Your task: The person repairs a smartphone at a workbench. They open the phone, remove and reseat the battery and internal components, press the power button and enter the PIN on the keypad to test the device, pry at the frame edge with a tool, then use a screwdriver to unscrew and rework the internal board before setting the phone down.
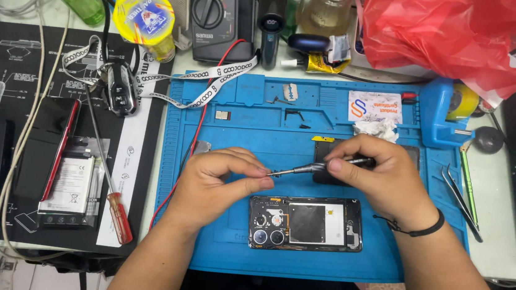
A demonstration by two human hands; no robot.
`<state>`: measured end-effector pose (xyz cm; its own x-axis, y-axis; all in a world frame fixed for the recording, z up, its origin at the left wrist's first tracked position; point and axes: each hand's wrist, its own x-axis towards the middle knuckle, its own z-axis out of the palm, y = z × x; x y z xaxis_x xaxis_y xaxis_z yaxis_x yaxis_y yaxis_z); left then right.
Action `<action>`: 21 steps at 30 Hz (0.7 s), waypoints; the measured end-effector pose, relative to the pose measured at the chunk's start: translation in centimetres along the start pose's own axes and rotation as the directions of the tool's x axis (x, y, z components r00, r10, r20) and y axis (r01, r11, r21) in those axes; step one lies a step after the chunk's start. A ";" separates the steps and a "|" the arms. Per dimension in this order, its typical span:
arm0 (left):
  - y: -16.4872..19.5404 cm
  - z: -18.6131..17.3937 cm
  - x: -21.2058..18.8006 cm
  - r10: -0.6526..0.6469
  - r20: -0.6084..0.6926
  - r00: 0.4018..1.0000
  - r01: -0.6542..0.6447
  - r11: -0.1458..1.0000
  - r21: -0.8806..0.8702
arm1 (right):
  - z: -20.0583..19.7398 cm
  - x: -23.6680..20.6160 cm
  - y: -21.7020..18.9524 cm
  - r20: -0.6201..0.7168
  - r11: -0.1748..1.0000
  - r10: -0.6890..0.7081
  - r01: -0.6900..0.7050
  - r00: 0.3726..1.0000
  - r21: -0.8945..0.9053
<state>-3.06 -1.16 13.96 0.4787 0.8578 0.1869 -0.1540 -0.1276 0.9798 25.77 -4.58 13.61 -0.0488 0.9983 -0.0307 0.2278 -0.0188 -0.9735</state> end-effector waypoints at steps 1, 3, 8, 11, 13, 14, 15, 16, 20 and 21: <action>0.1 0.0 0.0 -0.010 0.000 1.000 0.010 1.000 -0.007 | 0.0 0.0 0.0 -0.001 1.000 0.004 -0.004 1.000 -0.002; 0.1 -0.1 -0.1 -0.034 0.003 0.999 0.034 0.999 -0.012 | 0.0 -0.1 0.0 0.018 0.999 -0.040 0.040 0.999 0.015; 0.1 -0.2 -0.5 -0.043 0.018 0.999 0.042 0.998 0.037 | -0.1 -0.3 0.1 0.030 0.999 -0.044 0.043 0.999 0.021; 0.2 -0.1 -0.5 -0.051 0.011 0.999 0.050 0.996 0.076 | 0.0 -0.4 0.2 -0.001 0.999 -0.008 0.008 1.000 -0.034; 0.3 0.0 -0.7 -0.049 -0.014 0.999 0.050 0.991 0.126 | 0.3 -0.6 0.2 -0.023 0.996 0.026 -0.028 0.999 -0.079; 0.3 0.0 -0.7 -0.043 -0.011 0.999 0.044 0.989 0.138 | 0.4 -0.7 0.0 -0.019 0.996 -0.005 0.004 1.000 -0.094; 0.3 -0.1 -0.7 -0.036 -0.009 0.999 0.037 0.988 0.150 | 0.4 -0.9 -0.2 -0.015 0.993 -0.038 0.037 0.999 -0.109; 0.3 -0.2 -0.7 -0.029 -0.008 1.000 0.030 0.986 0.162 | 0.4 -1.0 -0.4 -0.009 0.990 -0.072 0.070 0.997 -0.124; 0.3 -0.8 -0.7 0.165 0.025 0.986 -0.164 0.937 0.308 | 0.9 -1.0 -2.2 -0.046 0.991 -0.082 0.077 0.996 -0.109; 0.5 -1.3 -0.7 0.199 0.039 0.979 -0.202 0.940 0.276 | 0.8 -1.3 -3.1 -0.073 0.988 -0.086 0.076 0.994 -0.133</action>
<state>-4.63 -1.18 14.19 0.4718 0.7952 0.3809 -0.0026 -0.4307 0.9025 24.37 -5.83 16.49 0.0029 0.9975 0.0701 0.3504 0.0647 -0.9344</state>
